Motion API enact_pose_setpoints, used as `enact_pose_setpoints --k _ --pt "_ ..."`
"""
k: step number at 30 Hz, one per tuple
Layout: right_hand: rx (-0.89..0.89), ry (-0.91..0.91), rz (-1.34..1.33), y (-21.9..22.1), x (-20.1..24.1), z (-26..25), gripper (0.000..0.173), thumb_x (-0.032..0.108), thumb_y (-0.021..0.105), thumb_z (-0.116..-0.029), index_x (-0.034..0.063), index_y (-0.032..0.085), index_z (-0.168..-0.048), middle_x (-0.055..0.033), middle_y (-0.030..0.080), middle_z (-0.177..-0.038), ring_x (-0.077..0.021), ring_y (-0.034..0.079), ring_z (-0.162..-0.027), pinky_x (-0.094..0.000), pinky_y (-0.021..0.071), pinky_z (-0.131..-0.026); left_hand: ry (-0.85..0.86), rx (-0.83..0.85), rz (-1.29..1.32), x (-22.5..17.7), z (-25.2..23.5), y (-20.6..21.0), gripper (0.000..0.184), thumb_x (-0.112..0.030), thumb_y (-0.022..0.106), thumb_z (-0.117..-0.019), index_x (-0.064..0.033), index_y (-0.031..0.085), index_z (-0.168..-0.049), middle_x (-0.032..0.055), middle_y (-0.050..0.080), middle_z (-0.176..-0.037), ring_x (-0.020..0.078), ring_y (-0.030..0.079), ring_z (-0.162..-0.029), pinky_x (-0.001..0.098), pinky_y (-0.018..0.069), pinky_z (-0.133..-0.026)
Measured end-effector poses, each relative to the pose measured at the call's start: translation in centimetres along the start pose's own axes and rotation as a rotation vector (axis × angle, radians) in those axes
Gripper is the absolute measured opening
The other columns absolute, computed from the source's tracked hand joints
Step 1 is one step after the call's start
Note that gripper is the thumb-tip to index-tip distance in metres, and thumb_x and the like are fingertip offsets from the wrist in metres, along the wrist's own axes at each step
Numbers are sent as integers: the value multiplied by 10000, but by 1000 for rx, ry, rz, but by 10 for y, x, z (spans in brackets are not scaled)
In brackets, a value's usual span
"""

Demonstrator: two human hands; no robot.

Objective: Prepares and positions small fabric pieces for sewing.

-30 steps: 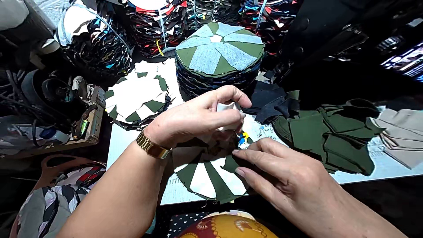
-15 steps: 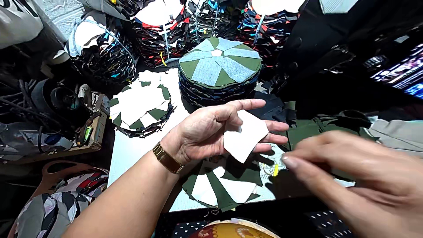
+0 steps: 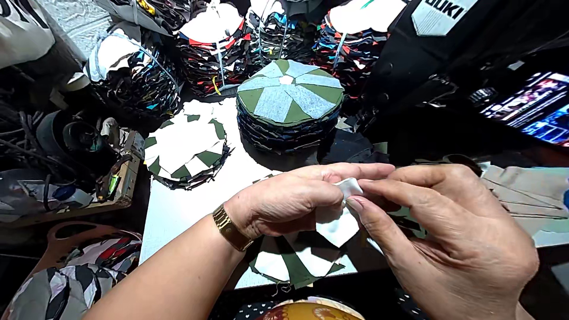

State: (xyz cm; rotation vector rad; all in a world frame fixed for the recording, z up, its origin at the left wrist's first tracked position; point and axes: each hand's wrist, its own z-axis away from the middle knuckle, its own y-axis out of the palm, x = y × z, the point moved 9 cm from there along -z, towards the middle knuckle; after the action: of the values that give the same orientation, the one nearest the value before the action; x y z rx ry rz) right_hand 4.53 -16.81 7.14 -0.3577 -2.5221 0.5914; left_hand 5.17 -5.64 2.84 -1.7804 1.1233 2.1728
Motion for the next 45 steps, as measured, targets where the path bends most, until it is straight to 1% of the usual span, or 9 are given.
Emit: enact_pose_setpoints --k 9,12,16,26,28,32,37,41,45 --pt "10 -89 -5 -1 7 3 84 110 702 -937 44 719 -986 -76 638 -1020 -132 610 -984 -261 517 -838 -21 27 11 2 0 1 565 -25 348 -975 -67 393 -1537 59 629 -1188 59 636 -945 235 548 -816" --pt "34 -90 -29 2 6 1 69 101 665 -939 46 684 -976 -78 707 -1014 -169 664 -1025 -322 549 -879 -30 -3 176 4 -1 -7 449 -185 343 -1053 -73 522 -1449 81 683 -1141 131 687 -963 302 584 -852" --pt "67 38 -238 4 -3 -2 143 112 688 -938 113 658 -1077 16 696 -1047 -97 685 -1003 -277 602 -881 -47 -134 161 5 -4 -19 385 -51 335 -1053 -37 627 -1304 73 703 -1073 119 696 -909 292 597 -813" --pt "8 275 -453 -19 -39 -10 244 101 687 -944 75 651 -1183 37 685 -1036 -71 675 -871 -223 599 -771 -89 -274 181 1 1 -34 303 -192 401 -1077 -45 650 -1170 104 694 -920 157 702 -780 297 610 -687" --pt "19 266 -462 -15 -34 -9 235 89 681 -948 78 659 -1182 40 693 -1040 -70 680 -881 -225 604 -788 -64 -157 43 -1 -1 -26 365 -323 361 -1109 -97 645 -1070 39 690 -869 74 670 -723 215 569 -613" --pt "47 248 -494 -6 -26 -7 223 80 678 -943 87 669 -1165 27 701 -1063 -83 687 -905 -226 603 -810 -37 -59 -217 -8 4 -22 81 -18 595 -992 -25 661 -1038 15 650 -742 -9 519 -551 131 419 -488" --pt "59 277 -383 3 -25 4 173 68 689 -916 85 690 -1088 43 699 -1009 -43 671 -828 -190 596 -736 -54 -111 -479 -21 11 -40 154 -34 657 -970 -61 620 -823 0 587 -626 1 466 -483 138 357 -435" --pt "145 254 -189 17 -25 19 122 123 655 -950 60 712 -1037 22 673 -931 -21 648 -755 -173 579 -653 -165 -102 -828 -18 11 -42 170 -136 712 -971 -18 699 -849 16 666 -670 27 607 -567 173 508 -528" --pt "231 152 15 32 -21 25 137 129 621 -953 54 735 -966 -10 657 -870 -24 613 -756 -164 520 -653 -263 -120 -1086 -10 9 -42 242 -207 756 -943 -32 691 -789 -3 606 -607 11 533 -506 174 440 -483"
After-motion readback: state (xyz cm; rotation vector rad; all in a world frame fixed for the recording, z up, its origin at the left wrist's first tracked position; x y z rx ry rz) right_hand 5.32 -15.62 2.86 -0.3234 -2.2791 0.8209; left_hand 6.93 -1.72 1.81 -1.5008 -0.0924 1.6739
